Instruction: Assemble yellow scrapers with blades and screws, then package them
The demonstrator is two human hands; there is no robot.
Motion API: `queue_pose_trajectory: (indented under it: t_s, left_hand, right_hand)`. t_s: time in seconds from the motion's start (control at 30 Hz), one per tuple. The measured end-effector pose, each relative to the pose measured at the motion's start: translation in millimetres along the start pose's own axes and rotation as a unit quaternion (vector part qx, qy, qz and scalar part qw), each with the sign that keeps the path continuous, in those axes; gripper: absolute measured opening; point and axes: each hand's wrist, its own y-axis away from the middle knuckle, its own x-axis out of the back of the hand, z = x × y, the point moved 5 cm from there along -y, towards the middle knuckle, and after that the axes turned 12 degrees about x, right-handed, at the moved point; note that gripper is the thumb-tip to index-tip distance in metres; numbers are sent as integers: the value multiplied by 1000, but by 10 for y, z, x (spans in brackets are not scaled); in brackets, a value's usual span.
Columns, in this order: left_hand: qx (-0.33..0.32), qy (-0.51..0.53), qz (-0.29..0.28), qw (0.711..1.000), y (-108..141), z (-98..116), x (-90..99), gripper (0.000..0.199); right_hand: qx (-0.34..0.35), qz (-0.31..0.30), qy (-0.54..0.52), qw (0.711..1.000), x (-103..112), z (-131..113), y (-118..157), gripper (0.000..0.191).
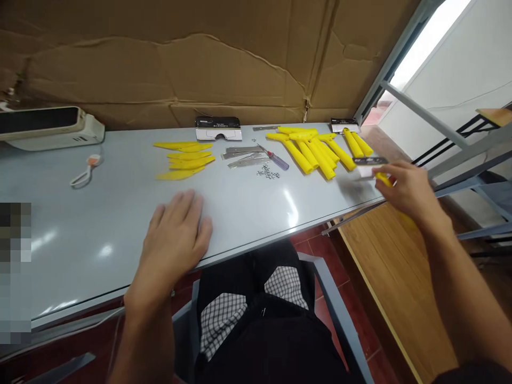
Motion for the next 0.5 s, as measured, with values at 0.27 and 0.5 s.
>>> queue_pose_trajectory:
  t_s: [0.27, 0.5]
  left_hand:
    - [3, 1, 5, 1000, 3, -11, -3, 63]
    - [11, -5, -3, 1000, -1, -8, 1, 64]
  right_hand:
    - [-86, 18, 89, 992, -185, 685, -1592, 42]
    - [-128, -85, 66, 986, -1140, 977, -2067, 44]
